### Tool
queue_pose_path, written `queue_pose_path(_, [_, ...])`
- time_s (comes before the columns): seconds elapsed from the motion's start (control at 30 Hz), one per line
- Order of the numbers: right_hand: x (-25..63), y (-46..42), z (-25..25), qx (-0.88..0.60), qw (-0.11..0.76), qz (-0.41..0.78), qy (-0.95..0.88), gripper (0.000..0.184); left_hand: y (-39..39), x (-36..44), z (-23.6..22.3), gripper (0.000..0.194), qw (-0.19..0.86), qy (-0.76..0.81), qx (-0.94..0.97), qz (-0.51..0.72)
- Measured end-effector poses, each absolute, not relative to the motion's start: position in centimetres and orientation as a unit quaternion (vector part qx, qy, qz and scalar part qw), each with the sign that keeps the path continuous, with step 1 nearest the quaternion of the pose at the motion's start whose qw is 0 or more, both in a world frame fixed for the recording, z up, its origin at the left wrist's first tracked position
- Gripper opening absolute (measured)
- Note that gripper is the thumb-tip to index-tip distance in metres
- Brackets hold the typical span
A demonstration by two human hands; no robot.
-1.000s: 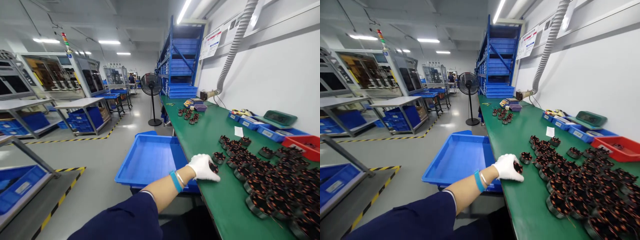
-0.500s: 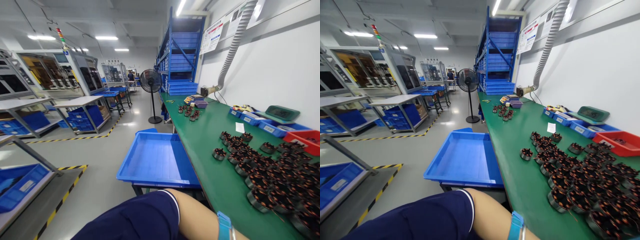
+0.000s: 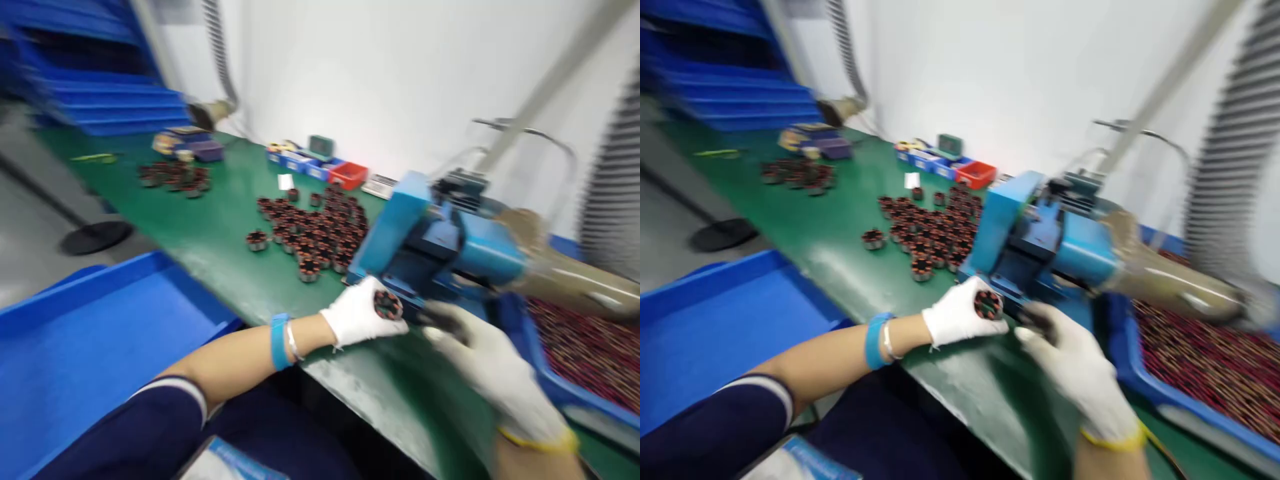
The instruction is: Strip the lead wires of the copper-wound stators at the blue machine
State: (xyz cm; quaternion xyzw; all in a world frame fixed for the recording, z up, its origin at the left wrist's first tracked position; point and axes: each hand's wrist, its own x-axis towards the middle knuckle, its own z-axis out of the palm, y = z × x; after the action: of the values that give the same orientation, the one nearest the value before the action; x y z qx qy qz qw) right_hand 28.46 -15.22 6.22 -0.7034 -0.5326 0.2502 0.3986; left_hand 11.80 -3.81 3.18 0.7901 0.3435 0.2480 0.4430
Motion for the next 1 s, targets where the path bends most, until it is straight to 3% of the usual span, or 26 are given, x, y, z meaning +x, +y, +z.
queue_pose_path(0.07, [27.0, -14.8, 5.2, -0.703, 0.459, 0.28, -0.466, 0.064, -3.9, 13.7, 3.4, 0.051, 0.465, 0.376, 0.743, 0.3])
queue_pose_path(0.1, [26.3, -14.3, 4.7, -0.71, 0.492, 0.242, -0.442, 0.066, -4.1, 14.7, 3.5, 0.053, 0.479, 0.368, 0.732, 0.315])
queue_pose_path(0.17, [25.6, -13.1, 3.8, -0.713, 0.563, 0.179, -0.377, 0.062, -4.7, 16.5, 3.6, 0.054, 0.507, 0.316, 0.729, 0.336])
queue_pose_path(0.3, [26.5, -12.0, 3.4, -0.617, 0.694, 0.213, -0.304, 0.054, -5.2, 18.5, 3.5, 0.053, 0.562, 0.219, 0.717, 0.349])
queue_pose_path(0.4, [27.6, -11.9, 3.9, -0.559, 0.752, 0.206, -0.284, 0.051, -4.5, 18.9, 3.8, 0.049, 0.543, 0.225, 0.736, 0.335])
queue_pose_path(0.6, [28.7, -11.8, 4.9, -0.523, 0.79, 0.205, -0.247, 0.049, -3.7, 19.8, 5.9, 0.044, 0.42, 0.267, 0.805, 0.322])
queue_pose_path(1.0, [28.9, -11.9, 4.9, -0.455, 0.818, 0.3, -0.185, 0.043, -4.0, 20.4, 6.9, 0.041, 0.38, 0.294, 0.82, 0.31])
